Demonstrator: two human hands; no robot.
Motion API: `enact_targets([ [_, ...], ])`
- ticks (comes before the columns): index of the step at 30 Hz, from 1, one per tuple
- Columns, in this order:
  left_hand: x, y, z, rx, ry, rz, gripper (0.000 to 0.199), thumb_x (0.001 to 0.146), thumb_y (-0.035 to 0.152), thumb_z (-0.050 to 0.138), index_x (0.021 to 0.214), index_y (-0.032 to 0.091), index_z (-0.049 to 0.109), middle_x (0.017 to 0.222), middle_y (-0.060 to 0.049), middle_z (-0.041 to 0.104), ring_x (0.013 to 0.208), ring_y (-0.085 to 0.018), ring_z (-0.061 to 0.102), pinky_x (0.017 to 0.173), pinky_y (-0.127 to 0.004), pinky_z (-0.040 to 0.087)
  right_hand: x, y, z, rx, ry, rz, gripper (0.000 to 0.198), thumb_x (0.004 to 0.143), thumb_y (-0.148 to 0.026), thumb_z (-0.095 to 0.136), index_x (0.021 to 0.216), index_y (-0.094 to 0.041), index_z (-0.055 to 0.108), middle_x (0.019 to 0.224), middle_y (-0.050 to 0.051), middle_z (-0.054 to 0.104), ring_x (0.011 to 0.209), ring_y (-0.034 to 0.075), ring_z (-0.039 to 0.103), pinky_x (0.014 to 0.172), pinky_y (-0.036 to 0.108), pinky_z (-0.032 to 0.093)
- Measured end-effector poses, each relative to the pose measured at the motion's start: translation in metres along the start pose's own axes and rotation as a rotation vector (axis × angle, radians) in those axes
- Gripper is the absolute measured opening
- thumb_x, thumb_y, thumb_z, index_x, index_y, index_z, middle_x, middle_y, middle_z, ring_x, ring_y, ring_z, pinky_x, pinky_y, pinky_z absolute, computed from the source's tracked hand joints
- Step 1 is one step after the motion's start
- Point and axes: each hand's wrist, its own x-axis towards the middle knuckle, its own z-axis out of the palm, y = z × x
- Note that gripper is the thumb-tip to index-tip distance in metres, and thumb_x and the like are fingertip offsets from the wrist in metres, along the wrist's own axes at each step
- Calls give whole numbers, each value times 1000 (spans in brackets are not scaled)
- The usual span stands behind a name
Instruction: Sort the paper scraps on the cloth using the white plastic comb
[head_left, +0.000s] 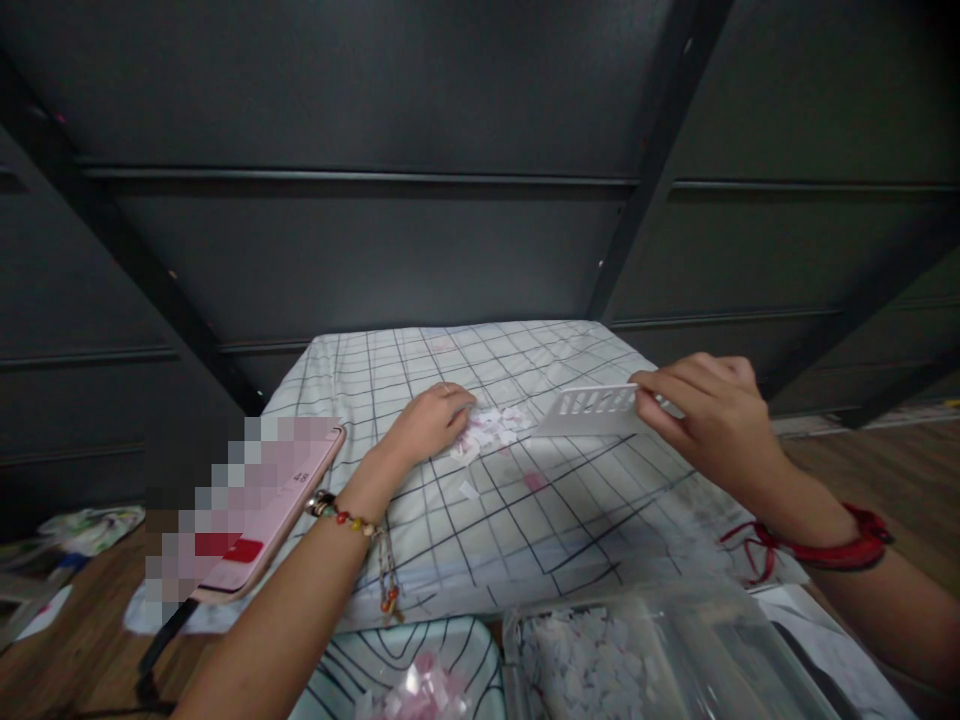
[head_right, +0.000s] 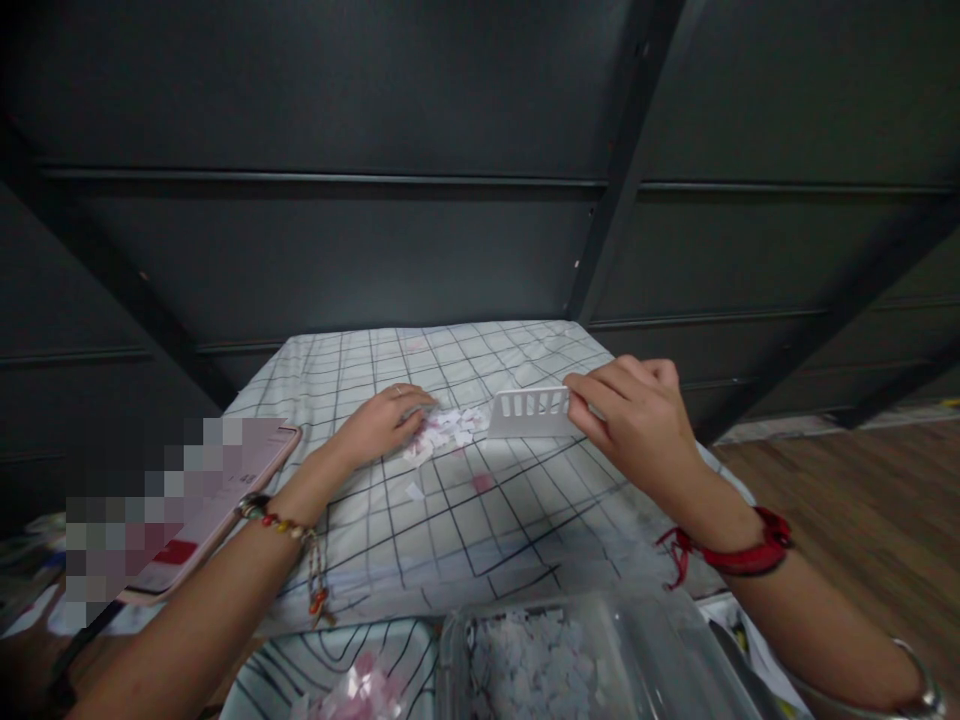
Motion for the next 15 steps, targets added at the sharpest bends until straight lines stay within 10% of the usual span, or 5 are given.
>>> enact_targets([
  [15, 0, -2, 1, 2, -5, -5, 25, 87, 12, 43, 103, 14, 61, 108, -9, 64, 107, -21, 55, 93, -36, 45, 0, -2, 4, -12, -23, 0, 12, 86, -20, 51, 82, -18, 63, 72, 4, 66, 71, 19, 57, 68, 35, 34],
])
